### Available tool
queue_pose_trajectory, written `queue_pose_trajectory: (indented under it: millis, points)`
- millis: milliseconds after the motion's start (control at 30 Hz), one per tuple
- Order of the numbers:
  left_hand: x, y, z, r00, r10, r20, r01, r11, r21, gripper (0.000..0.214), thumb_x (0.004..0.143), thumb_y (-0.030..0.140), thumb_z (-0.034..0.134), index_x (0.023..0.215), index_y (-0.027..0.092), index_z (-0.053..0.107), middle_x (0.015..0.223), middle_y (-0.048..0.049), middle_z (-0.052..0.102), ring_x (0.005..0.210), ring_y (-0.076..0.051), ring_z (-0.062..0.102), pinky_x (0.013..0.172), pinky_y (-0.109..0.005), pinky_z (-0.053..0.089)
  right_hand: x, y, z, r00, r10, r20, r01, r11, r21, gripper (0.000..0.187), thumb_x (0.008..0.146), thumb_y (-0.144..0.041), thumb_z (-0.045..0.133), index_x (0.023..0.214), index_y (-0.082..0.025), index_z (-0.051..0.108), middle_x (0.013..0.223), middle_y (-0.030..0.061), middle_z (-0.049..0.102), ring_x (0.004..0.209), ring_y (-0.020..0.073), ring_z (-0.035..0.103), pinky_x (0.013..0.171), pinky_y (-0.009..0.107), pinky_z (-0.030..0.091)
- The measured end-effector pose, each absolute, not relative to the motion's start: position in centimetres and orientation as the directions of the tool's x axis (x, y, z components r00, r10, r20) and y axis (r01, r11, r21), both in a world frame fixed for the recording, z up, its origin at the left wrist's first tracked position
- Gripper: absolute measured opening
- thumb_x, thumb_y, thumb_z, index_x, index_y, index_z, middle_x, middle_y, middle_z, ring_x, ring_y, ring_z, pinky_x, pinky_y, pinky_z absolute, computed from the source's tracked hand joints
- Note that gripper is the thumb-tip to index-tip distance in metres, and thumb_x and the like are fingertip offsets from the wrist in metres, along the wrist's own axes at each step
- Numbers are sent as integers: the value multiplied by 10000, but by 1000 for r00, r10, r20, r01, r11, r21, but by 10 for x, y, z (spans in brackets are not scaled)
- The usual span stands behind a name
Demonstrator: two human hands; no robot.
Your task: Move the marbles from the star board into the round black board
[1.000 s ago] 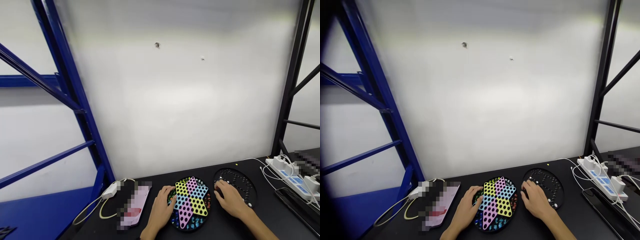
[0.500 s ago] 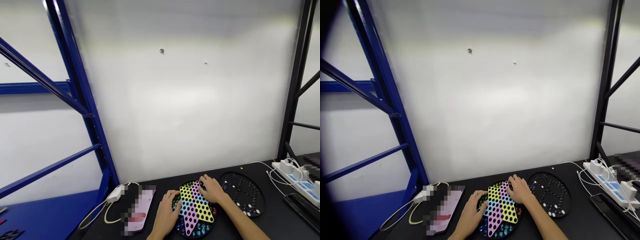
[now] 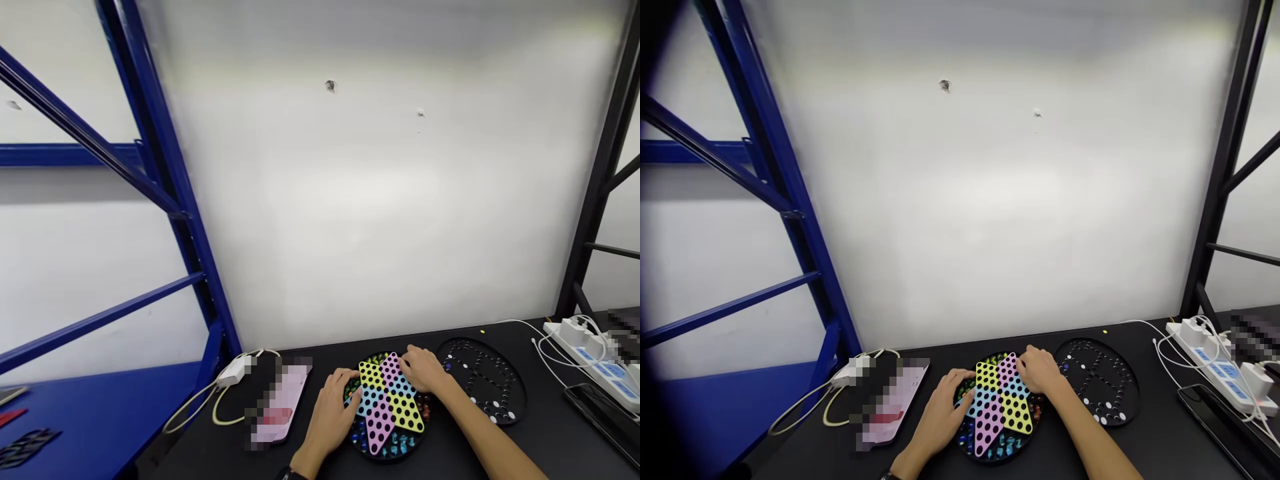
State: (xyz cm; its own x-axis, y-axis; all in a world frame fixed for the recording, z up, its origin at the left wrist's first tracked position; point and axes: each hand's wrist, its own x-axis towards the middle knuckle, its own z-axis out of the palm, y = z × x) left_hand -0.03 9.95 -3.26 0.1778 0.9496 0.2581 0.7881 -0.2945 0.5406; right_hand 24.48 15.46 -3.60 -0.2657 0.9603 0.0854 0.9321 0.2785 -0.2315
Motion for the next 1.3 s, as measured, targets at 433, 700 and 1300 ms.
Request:
queue_pose_trajectory:
  millis: [433, 700, 1300]
  points:
    - [-3, 99, -35, 177, 951, 255, 798, -290, 527, 293, 908, 362, 453, 1120, 260, 628, 1188, -50, 631, 1119, -231, 579, 964, -376, 464, 264, 158, -38, -6, 959, 282, 892, 133, -432, 549, 986, -326, 305, 563, -191, 628, 607, 80, 651, 555, 164, 556, 572, 288, 275]
    - [0, 98, -29, 194, 965, 176, 810, -258, 527, 330, 895, 377, 451, 1161, 259, 606, 1251, -60, 590, 1166, -258, 537, 976, -417, 422, 336, 151, -36, 165, 964, 208, 928, -81, -362, 395, 956, -342, 389, 661, -201, 611, 717, 63, 644, 649, 178, 578, 592, 272, 276]
    - [8, 94, -32, 85, 978, 192, 959, -132, 251, 470, 910, 482, 410, 1299, 252, 538, 1300, -102, 567, 1130, -284, 527, 891, -413, 390, 253, 110, -29, -179, 968, 174, 943, 219, -249, 266, 931, -366, 437, 922, -174, 622, 982, 94, 636, 823, 217, 660, 682, 295, 410]
